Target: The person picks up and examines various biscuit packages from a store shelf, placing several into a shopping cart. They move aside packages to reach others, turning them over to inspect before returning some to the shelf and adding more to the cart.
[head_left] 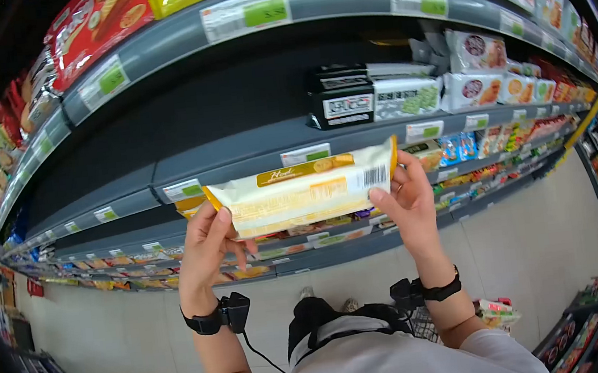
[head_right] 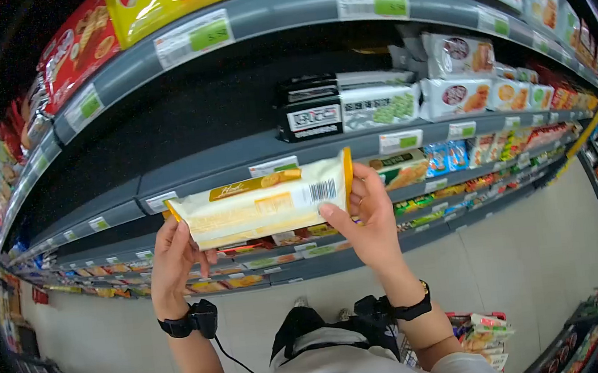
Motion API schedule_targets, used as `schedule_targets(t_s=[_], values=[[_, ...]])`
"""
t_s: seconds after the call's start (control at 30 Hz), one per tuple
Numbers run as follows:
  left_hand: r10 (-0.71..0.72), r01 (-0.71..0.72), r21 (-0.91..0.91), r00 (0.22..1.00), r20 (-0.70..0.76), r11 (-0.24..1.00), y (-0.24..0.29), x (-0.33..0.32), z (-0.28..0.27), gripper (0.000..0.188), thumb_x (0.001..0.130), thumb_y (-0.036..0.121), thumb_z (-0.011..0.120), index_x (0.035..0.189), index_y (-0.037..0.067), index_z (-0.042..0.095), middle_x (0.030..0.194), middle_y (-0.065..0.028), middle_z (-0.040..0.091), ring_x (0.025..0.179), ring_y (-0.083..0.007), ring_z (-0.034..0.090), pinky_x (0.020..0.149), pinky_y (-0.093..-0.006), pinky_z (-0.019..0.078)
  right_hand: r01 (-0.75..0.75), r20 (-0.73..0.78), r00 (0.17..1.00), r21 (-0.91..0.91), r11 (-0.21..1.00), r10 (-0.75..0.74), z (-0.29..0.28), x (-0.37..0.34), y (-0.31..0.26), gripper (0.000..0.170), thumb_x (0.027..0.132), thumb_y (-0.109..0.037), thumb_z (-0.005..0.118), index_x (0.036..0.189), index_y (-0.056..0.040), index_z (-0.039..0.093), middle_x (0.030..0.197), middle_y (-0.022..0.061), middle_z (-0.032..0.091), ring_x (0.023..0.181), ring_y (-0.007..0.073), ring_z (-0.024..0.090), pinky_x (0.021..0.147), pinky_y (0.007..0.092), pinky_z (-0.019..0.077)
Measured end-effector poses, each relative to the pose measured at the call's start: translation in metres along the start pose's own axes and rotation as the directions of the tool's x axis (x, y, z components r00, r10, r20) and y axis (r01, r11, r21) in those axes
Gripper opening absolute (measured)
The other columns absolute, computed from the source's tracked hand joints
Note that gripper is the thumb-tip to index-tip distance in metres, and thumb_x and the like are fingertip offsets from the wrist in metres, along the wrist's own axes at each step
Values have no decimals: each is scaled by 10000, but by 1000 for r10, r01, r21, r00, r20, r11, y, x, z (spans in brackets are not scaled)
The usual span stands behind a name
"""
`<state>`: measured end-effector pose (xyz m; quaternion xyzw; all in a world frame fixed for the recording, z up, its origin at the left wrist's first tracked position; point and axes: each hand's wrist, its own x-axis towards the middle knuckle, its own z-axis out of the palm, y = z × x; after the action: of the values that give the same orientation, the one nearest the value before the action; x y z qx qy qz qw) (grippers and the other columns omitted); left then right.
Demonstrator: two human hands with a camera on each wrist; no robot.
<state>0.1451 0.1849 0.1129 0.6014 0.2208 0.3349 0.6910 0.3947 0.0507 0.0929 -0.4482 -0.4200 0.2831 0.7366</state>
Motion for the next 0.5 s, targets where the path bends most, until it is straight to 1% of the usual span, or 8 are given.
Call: schedule_targets(t_s=[0.03, 0.07, 0.17, 0.2, 0.27, 0.3, 0.43, 0.5], values=[[42, -40, 22, 997, -65, 999, 6, 1, -3, 355, 952, 296, 425, 1101, -17, 502, 973, -155, 608, 715, -190, 620, 447, -267, 505, 105, 86, 992, -114, 988, -96, 0, 7, 5, 481, 783, 38, 616, 1199, -19, 381, 1121, 111, 551, 1060, 195, 524, 897, 315, 424], [83, -72, -135, 994, 76, 988, 12, 4, -14, 348, 958, 309, 407, 1108, 9, 503, 1165, -170, 524, 913, -212, 586, 613, -289, 539, 121, 119, 987, -126, 985, -106, 2, 13, 7, 450, 720, 100, 615, 1091, -39, 402, 1112, 110, 558, 1093, 203, 500, 952, 330, 345], [200, -193, -219, 980, 7, 956, 19, 17, -22, 225, 940, 204, 456, 1088, 45, 513, 1283, -174, 431, 1069, -228, 516, 810, -329, 507, 483, 287, 871, -353, 801, -399, 12, 40, 18, 419, 611, 145, 592, 930, -78, 435, 1127, 141, 521, 1124, 276, 478, 947, 353, 364], [196, -195, 6, 980, -35, 981, 20, 22, -26, 156, 882, 100, 532, 1032, 57, 532, 1352, -175, 358, 1161, -233, 450, 920, -339, 438, 487, 285, 869, -348, 801, -404, 19, 44, 16, 419, 611, 145, 592, 930, -78, 435, 1127, 141, 521, 1124, 276, 478, 947, 353, 364], [243, -239, 87, 969, -45, 967, 25, 27, -31, 147, 855, 69, 554, 1000, 59, 537, 1355, -179, 356, 1164, -226, 447, 911, -331, 440, 601, 262, 781, -563, 567, -567, 33, 51, 11, 413, 579, 148, 595, 890, -83, 454, 1129, 146, 506, 1117, 296, 468, 939, 366, 372], [294, -283, 161, 954, -53, 946, 27, 32, -35, 147, 828, 39, 576, 969, 61, 542, 1358, -184, 355, 1167, -220, 443, 901, -322, 441, 605, 262, 777, -564, 562, -573, 38, 55, 13, 413, 579, 148, 595, 890, -83, 454, 1129, 146, 506, 1117, 296, 468, 939, 366, 372], [351, -350, 22, 936, -30, 936, 36, 44, -49, 298, 850, 130, 585, 1127, 28, 537, 1361, -170, 357, 978, -160, 557, 689, -252, 502, 550, 227, 833, -436, 712, -504, 44, 66, 22, 382, 615, 51, 683, 921, -67, 487, 1066, 123, 538, 1007, 264, 520, 854, 350, 419], [358, -357, 28, 933, -42, 933, 28, 51, -64, 381, 856, 157, 586, 1183, -19, 501, 1268, -157, 460, 795, -127, 591, 571, -241, 495, 464, 264, 885, -424, 778, -384, 46, 66, 16, 396, 627, -39, 755, 946, -38, 520, 991, 111, 563, 918, 223, 549, 776, 317, 447]])
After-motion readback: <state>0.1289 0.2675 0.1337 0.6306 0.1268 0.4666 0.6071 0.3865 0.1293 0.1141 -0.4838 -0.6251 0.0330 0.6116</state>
